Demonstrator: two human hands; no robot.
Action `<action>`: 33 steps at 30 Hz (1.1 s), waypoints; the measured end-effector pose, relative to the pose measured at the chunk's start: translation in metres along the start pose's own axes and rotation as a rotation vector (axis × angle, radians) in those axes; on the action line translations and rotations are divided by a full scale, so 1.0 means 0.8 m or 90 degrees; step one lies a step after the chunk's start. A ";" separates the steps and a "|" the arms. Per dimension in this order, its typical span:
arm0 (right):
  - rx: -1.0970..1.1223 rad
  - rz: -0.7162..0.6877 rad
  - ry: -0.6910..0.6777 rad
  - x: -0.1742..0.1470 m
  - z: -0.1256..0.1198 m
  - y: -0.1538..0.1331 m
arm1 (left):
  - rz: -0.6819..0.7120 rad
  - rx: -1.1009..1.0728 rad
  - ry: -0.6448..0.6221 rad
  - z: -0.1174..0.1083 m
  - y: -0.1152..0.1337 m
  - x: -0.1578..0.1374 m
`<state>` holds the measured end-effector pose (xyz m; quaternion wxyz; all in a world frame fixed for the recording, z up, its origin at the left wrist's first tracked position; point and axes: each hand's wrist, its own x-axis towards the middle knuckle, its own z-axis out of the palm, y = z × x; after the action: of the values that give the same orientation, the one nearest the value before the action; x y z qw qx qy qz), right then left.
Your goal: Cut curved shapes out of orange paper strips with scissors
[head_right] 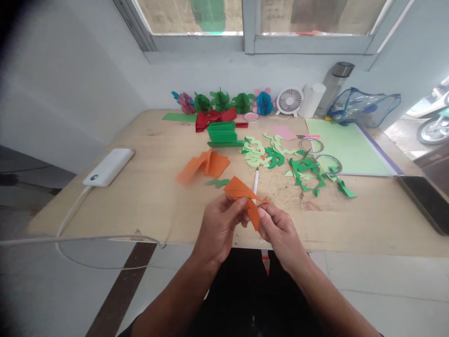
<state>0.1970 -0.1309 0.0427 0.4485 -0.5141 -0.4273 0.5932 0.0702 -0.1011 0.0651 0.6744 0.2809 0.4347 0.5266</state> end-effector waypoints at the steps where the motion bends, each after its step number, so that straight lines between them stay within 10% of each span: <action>1: 0.004 0.000 0.003 0.000 0.001 0.000 | 0.003 0.001 0.002 0.000 0.000 0.000; 33: 0.156 0.015 0.070 0.006 0.023 0.022 | 0.042 -0.018 0.060 0.015 0.001 0.004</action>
<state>0.1768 -0.1311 0.0268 0.5239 -0.4920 -0.3202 0.6172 0.0803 -0.0972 0.0703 0.6394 0.2604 0.4488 0.5674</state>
